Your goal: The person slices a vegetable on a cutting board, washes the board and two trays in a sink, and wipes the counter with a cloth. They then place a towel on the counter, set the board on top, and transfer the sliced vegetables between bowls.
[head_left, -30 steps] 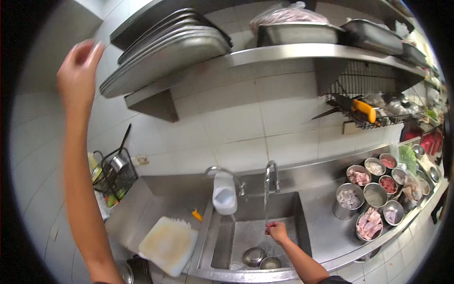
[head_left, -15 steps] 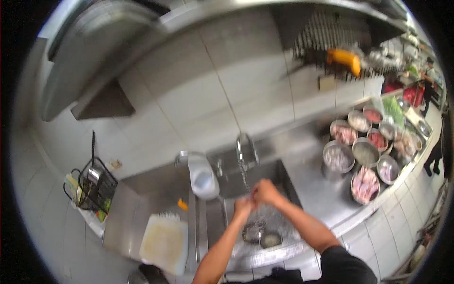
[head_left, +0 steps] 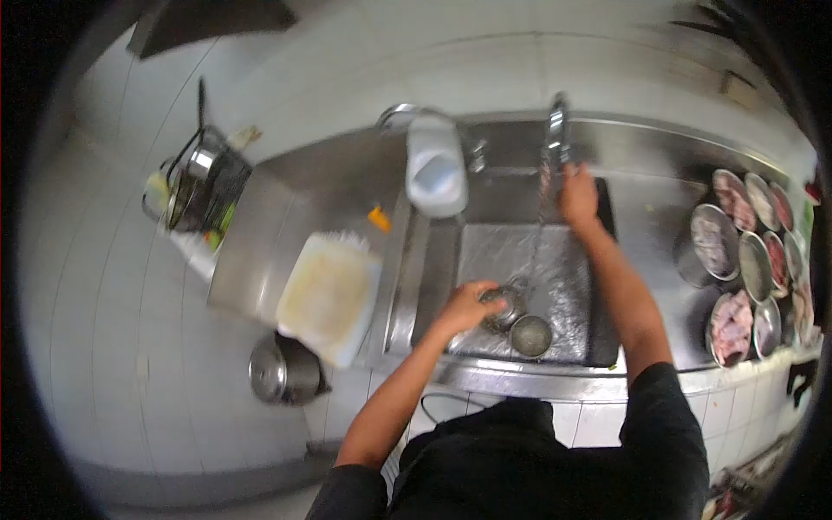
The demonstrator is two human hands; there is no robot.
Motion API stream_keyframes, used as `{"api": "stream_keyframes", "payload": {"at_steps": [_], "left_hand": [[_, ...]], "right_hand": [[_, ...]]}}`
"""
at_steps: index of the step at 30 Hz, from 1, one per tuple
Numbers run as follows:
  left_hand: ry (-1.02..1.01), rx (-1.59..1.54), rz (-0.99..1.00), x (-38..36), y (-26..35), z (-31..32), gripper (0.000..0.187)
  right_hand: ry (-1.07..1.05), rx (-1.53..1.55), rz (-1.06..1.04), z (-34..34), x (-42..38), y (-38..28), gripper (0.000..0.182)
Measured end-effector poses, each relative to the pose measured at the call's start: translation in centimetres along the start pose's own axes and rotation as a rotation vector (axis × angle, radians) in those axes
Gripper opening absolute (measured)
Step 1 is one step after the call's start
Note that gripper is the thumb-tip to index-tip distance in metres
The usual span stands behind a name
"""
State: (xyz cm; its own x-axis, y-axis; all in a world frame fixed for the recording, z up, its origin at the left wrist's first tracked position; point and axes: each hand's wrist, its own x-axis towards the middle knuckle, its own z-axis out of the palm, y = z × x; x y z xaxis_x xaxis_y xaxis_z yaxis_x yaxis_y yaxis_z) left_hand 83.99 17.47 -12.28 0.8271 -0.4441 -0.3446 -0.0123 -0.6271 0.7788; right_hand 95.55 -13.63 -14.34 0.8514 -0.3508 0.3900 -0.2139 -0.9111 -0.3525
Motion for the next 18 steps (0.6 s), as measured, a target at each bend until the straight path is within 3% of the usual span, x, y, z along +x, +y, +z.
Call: {"api": "stream_keyframes", "payload": {"at_steps": [1, 3, 5, 6, 8, 9, 11, 13, 14, 16, 18], "left_hand": [[0.1, -0.074, 0.029, -2.2, -0.5, -2.0, 0.049], [0.353, -0.174, 0.027, -7.7, -0.9, -6.2, 0.032], [0.625, -0.26, -0.1, -12.7, -5.3, -9.7, 0.024], [0.759, -0.217, -0.061, -15.8, -6.9, -10.9, 0.021], [0.968, -0.42, -0.281, -21.6, -11.5, -11.8, 0.018], [1.038, -0.375, -0.4, -23.9, -12.2, -11.8, 0.016], [1.1, -0.474, -0.531, -27.5, -16.6, -11.4, 0.02], [1.091, -0.674, -0.583, -29.0, -18.9, -10.9, 0.024], [1.083, -0.78, -0.597, -29.1, -20.2, -10.7, 0.027], [1.042, -0.883, -0.592, -28.1, -24.1, -10.7, 0.033], [1.03, -0.983, -0.609, -26.5, -26.9, -11.1, 0.038]], "right_hand": [[-0.018, 0.001, 0.011, -0.1, 0.6, -0.3, 0.048], [0.138, 0.005, -0.09, 2.2, 1.6, 0.5, 0.027], [0.145, -0.03, -0.104, 2.8, 2.0, 0.4, 0.023], [0.17, -0.017, -0.083, 2.6, 2.1, 0.0, 0.021], [0.331, -0.034, -0.156, 4.2, 2.0, 0.8, 0.02], [0.154, 0.096, -0.05, 4.9, 2.8, 1.8, 0.022], [0.139, 0.223, 0.072, 8.7, 5.4, 5.7, 0.026], [0.041, 0.329, 0.207, 5.1, 5.1, 3.4, 0.05], [0.064, 0.308, 0.21, 5.6, 5.5, 4.4, 0.05], [-0.133, 0.582, 0.215, 4.2, 5.1, 5.5, 0.052], [-0.347, 0.451, 0.3, 7.4, 4.0, 10.8, 0.048]]}}
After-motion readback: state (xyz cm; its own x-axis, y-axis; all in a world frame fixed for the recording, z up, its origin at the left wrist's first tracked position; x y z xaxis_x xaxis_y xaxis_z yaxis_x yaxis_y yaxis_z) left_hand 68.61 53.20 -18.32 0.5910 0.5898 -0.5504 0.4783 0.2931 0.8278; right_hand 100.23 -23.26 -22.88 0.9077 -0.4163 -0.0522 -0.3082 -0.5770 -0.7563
